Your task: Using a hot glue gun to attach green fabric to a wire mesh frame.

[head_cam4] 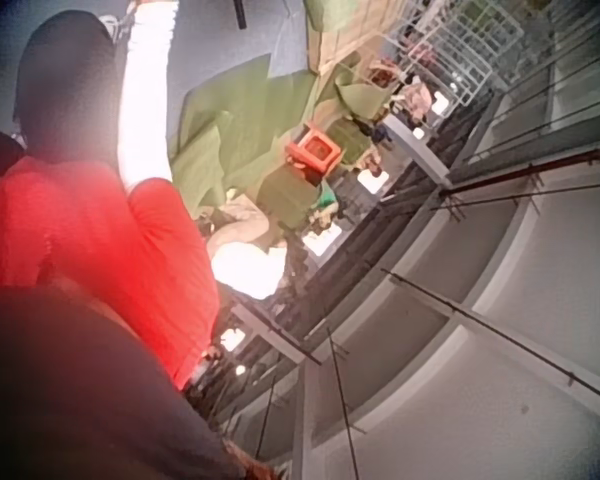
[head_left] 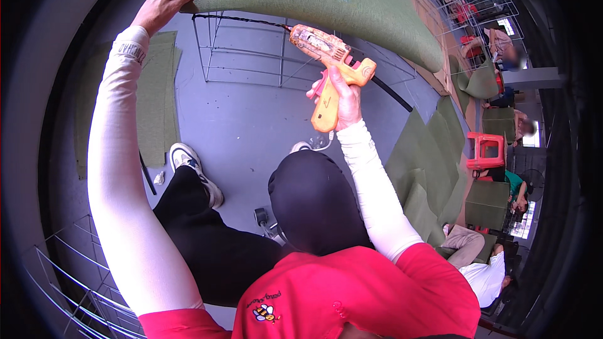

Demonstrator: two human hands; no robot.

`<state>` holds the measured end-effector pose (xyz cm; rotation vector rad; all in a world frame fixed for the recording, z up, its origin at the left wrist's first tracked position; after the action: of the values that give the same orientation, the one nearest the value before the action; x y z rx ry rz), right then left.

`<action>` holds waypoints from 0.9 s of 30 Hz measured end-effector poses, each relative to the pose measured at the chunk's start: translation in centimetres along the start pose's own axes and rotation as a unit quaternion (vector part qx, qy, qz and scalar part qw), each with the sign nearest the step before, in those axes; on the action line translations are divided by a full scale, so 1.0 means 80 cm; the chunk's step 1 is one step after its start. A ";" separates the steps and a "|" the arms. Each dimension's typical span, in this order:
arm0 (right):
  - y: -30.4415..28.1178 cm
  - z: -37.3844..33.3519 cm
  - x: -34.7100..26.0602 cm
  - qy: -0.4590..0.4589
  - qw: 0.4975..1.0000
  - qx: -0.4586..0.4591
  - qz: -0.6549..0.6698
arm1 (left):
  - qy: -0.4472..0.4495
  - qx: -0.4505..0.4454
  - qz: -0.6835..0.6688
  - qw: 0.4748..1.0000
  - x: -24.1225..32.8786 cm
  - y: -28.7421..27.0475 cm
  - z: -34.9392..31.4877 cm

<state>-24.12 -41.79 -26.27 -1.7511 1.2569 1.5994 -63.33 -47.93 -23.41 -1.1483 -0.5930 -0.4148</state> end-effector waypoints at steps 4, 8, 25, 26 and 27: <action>-0.010 -0.003 -0.005 0.001 1.000 0.016 -0.003 | 0.013 0.009 -0.004 1.000 0.005 0.004 0.003; -0.020 -0.005 -0.008 -0.002 1.000 0.016 0.004 | -0.013 -0.013 0.010 1.000 0.013 0.004 0.002; -0.072 -0.019 -0.015 -0.006 0.999 0.046 0.004 | -0.020 -0.005 0.041 0.999 0.031 0.019 0.019; -0.070 -0.018 -0.015 -0.005 0.999 0.044 0.006 | -0.019 -0.009 0.014 1.000 0.031 0.018 0.020; -0.069 -0.018 -0.018 -0.011 0.999 0.046 0.008 | -0.015 -0.014 -0.015 1.000 0.034 0.022 0.022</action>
<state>-18.53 -39.87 -25.88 -1.6678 1.3148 1.5409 -60.61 -45.67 -22.45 -1.1749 -0.6337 -0.4337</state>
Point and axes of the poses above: each hand's wrist, its own z-axis towards the middle knuckle, its own y-axis out of the palm, x = y × z, the point moved 1 cm from there along z, towards the middle knuckle, and after that the axes turned 3 degrees about y, right-handed, at the moved point
